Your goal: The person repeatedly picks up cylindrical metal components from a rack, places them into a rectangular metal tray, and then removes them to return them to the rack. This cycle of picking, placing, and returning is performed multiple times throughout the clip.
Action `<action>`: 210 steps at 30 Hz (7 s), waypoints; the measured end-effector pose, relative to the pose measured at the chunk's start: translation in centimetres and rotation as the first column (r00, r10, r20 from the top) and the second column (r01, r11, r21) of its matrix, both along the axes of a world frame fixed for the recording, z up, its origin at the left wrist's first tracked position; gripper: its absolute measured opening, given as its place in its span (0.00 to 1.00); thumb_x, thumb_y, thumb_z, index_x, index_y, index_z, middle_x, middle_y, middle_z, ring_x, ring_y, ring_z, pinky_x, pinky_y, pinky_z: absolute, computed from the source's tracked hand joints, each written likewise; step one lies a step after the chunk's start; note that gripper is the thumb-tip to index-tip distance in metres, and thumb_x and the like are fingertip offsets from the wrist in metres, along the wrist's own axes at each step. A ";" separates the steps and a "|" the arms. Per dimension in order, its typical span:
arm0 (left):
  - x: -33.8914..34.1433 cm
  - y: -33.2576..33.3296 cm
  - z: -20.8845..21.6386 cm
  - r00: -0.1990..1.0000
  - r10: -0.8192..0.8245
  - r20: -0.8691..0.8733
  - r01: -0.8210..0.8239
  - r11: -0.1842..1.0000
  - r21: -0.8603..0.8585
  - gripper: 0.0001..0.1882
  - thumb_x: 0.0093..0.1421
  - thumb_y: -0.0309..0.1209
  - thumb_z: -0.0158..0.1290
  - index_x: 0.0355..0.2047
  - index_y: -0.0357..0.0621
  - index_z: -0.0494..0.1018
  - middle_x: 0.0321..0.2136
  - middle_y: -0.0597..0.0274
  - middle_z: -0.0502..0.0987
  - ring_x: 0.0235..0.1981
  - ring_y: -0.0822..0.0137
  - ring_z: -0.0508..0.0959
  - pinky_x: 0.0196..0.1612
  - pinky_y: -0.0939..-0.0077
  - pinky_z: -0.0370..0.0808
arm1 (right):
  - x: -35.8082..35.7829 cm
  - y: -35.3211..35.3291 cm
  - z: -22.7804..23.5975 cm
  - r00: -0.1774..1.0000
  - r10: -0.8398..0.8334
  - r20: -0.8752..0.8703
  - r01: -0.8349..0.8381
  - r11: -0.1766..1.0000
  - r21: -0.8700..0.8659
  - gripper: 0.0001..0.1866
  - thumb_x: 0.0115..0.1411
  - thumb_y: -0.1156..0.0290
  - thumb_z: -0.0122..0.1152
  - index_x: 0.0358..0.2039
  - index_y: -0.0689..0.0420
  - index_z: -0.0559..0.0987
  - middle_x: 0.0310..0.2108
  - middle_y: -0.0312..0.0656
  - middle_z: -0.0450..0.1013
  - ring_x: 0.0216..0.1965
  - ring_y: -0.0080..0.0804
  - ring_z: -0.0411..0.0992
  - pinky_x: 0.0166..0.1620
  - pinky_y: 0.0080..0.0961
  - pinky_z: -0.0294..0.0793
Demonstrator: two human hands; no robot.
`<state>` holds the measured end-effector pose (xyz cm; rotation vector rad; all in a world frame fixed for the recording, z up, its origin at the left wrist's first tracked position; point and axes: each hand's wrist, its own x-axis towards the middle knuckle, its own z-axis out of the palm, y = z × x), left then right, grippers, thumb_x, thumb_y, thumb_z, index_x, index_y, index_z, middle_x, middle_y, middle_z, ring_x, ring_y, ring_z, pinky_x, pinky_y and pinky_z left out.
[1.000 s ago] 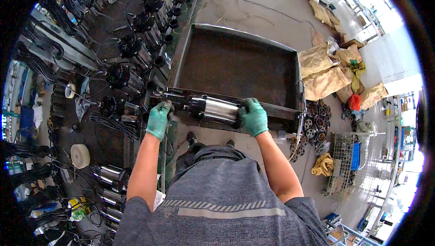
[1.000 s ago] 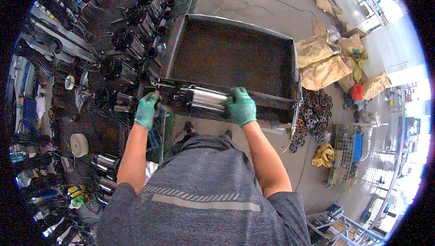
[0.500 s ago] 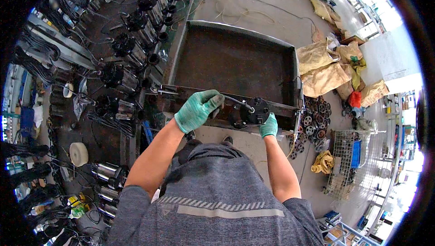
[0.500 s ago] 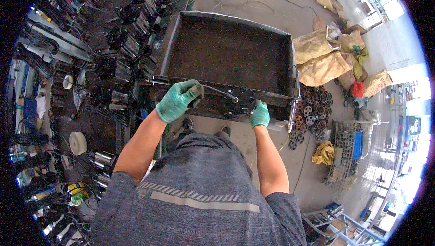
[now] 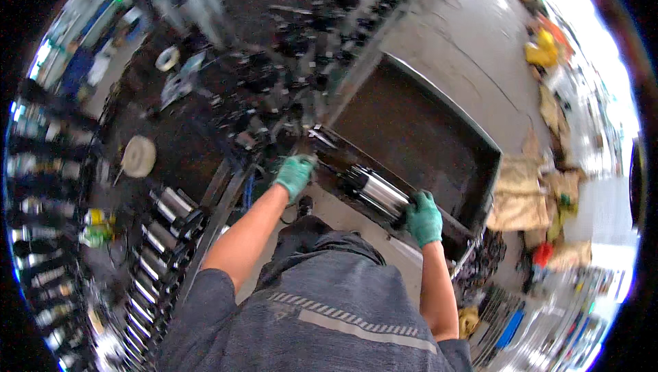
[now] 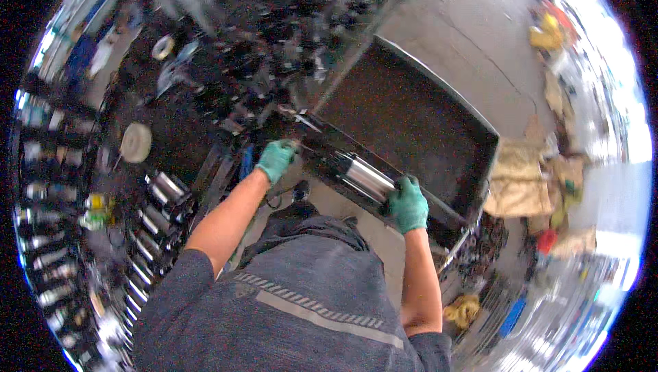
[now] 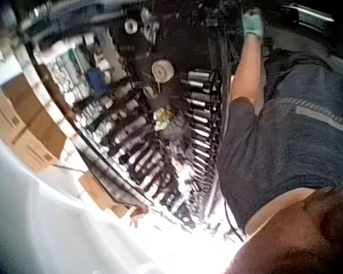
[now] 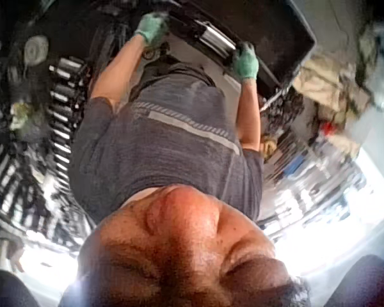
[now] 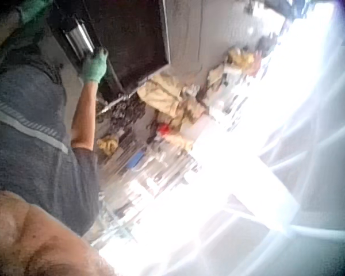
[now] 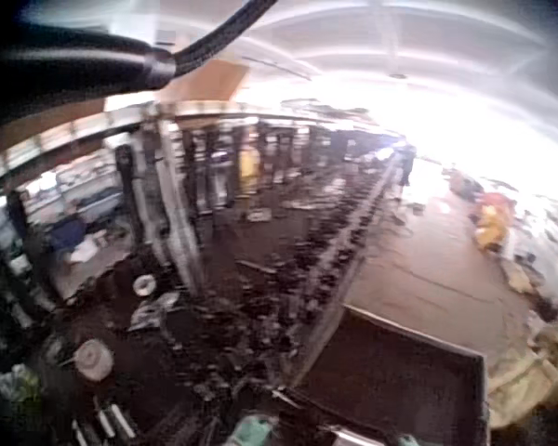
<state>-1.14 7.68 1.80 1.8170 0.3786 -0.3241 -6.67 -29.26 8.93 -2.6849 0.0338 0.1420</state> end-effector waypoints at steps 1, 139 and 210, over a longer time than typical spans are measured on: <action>-0.5 0.5 -0.3 0.998 -0.063 0.000 0.063 0.992 0.105 0.15 0.68 0.39 0.53 0.42 0.39 0.80 0.33 0.50 0.83 0.35 0.53 0.82 0.42 0.61 0.77 | 0.0 0.2 -0.1 0.999 0.012 -0.029 -0.013 0.999 -0.039 0.13 0.60 0.64 0.60 0.45 0.52 0.78 0.55 0.46 0.73 0.48 0.58 0.76 0.48 0.48 0.77; -0.7 -3.9 15.3 0.930 0.241 0.276 0.050 0.661 -0.749 0.32 0.73 0.59 0.42 0.19 0.48 0.63 0.21 0.64 0.70 0.33 0.65 0.72 0.51 0.67 0.68 | -3.2 5.7 -3.8 0.936 -0.196 -0.292 0.351 0.447 0.823 0.26 0.60 0.83 0.47 0.60 0.61 0.73 0.43 0.44 0.77 0.30 0.31 0.77 0.30 0.28 0.81; 0.2 -10.7 0.3 0.895 -0.438 0.088 0.342 0.798 0.497 0.39 0.51 0.46 0.74 0.49 0.31 0.67 0.41 0.47 0.81 0.42 0.55 0.81 0.51 0.64 0.77 | -9.4 -7.1 -9.5 0.870 -0.399 -0.289 0.452 0.413 0.791 0.11 0.70 0.69 0.58 0.50 0.56 0.79 0.32 0.34 0.76 0.28 0.20 0.70 0.32 0.24 0.72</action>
